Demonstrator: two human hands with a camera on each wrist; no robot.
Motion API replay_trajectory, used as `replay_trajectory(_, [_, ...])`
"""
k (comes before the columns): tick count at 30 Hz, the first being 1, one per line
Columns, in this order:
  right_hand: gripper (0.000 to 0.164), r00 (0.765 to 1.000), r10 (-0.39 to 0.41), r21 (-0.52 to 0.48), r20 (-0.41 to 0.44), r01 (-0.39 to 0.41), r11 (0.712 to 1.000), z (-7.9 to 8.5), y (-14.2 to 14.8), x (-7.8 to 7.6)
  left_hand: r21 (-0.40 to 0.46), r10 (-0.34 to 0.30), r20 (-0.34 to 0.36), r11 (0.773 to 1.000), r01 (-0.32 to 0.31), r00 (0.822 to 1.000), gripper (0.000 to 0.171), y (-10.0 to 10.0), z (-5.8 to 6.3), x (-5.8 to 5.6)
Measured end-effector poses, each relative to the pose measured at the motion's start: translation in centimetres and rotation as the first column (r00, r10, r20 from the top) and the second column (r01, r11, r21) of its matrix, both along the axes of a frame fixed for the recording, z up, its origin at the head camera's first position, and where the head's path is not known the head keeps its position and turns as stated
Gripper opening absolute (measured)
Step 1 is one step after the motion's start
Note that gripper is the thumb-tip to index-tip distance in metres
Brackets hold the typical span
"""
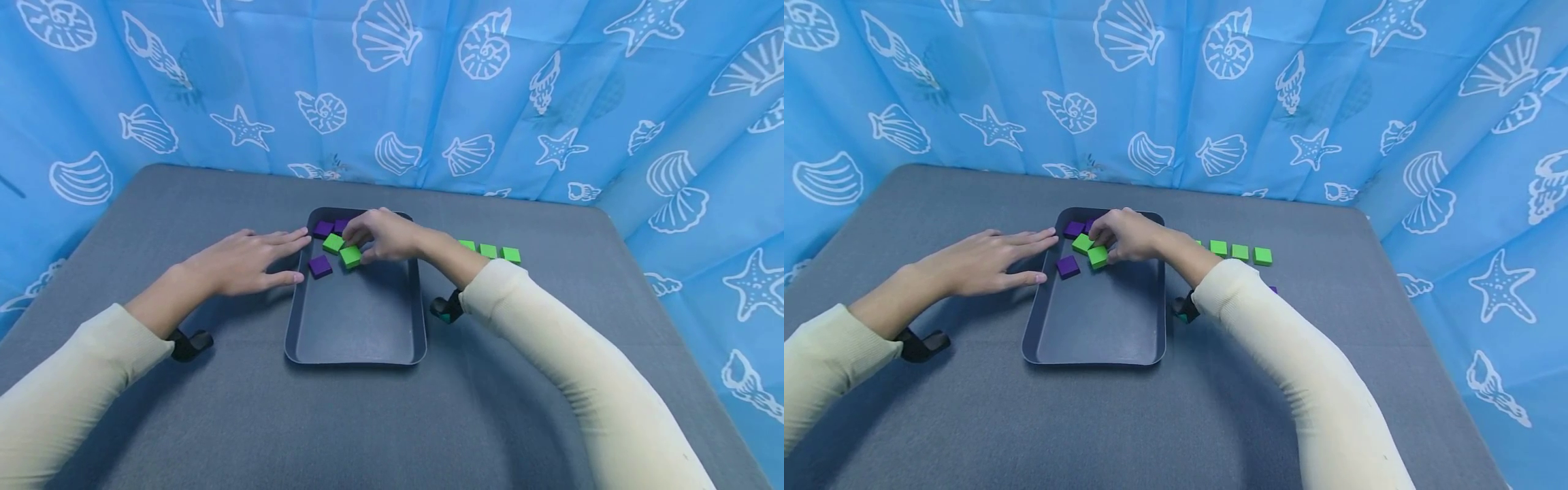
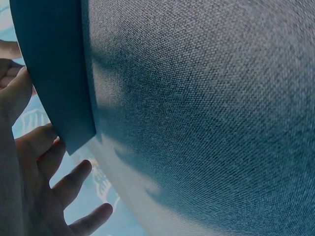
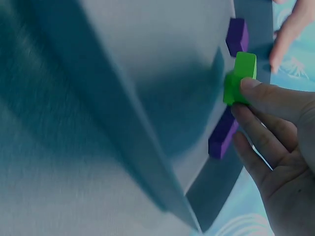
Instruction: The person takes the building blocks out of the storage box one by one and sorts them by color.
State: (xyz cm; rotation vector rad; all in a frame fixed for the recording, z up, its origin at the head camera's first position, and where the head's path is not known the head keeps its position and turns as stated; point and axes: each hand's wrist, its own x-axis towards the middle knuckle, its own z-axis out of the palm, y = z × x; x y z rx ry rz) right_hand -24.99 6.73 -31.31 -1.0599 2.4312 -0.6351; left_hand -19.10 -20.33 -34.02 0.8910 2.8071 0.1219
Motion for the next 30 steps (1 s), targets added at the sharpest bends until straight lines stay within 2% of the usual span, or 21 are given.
replay_trajectory(13, [0.043,0.998,-0.055,-0.061,-0.020,0.054,0.997,1.7,5.2,-0.6,-0.006,-0.003,-0.005,1.000,0.003,1.000,0.077,0.1,0.1,0.1])
replay_trajectory(24, [0.044,0.984,-0.172,-0.070,-0.036,0.169,0.983,3.0,11.8,-0.4,-0.006,-0.014,-0.012,1.000,0.014,1.000,0.077,0.1,0.2,0.1])
replay_trajectory(30, [0.042,0.972,-0.228,-0.071,-0.054,0.224,0.972,2.9,15.4,-0.1,0.015,-0.018,-0.013,1.000,0.018,1.000,0.077,-0.1,0.2,0.2])
